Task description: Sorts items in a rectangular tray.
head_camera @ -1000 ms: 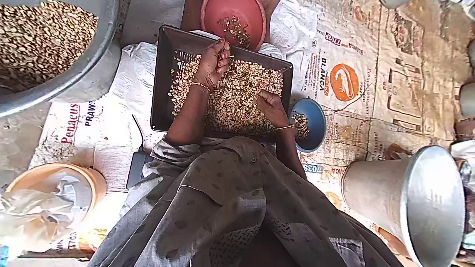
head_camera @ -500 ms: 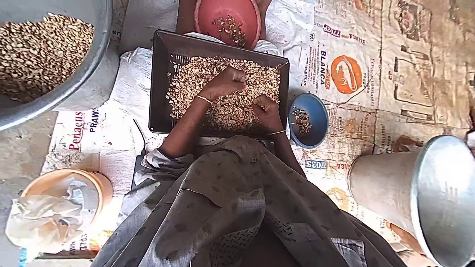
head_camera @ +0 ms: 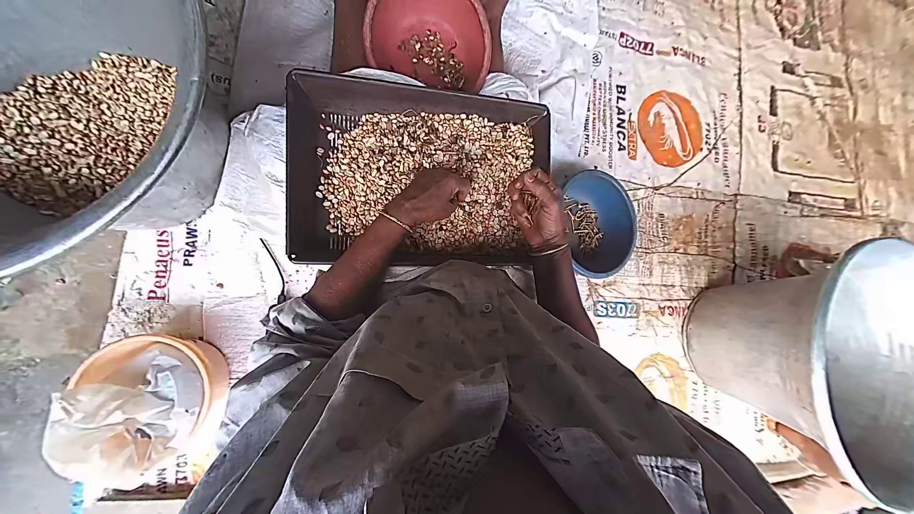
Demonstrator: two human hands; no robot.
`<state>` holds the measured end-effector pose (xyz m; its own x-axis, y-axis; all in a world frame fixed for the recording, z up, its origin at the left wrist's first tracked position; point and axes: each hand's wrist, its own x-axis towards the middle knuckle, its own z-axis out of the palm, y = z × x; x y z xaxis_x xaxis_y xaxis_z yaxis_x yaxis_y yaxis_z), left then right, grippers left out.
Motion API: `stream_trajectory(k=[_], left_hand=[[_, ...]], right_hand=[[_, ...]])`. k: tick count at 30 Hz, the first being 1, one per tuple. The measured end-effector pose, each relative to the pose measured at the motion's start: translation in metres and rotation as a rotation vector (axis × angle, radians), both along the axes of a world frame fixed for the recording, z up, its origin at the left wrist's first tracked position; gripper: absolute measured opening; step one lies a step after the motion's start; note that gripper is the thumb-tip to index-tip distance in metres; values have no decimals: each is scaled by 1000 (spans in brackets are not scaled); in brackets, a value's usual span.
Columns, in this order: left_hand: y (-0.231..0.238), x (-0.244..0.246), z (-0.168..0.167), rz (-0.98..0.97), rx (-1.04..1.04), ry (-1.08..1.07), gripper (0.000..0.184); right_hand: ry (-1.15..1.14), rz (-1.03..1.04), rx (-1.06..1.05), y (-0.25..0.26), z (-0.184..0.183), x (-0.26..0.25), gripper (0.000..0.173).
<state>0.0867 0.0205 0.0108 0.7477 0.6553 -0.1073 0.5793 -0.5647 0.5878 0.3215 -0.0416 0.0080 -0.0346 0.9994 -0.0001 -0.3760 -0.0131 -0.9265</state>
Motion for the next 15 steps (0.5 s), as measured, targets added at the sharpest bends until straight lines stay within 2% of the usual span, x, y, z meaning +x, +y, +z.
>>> stream_trajectory(k=[3,7,12,15], left_hand=[[-1,2,-1,-13,40,3,13],[5,-5,1,49,-82,-166,16],[9,-12,3,223,-329,-626,13],[9,-13,3,360,-596,-1069,15]], right_hand=[[-42,-97,-145,4,6,-5,37],[-140,-127,-207,15,17,5,25],[-495,-165,-85,52,34,19,18],[-631,-151,-33,80,33,19,17]])
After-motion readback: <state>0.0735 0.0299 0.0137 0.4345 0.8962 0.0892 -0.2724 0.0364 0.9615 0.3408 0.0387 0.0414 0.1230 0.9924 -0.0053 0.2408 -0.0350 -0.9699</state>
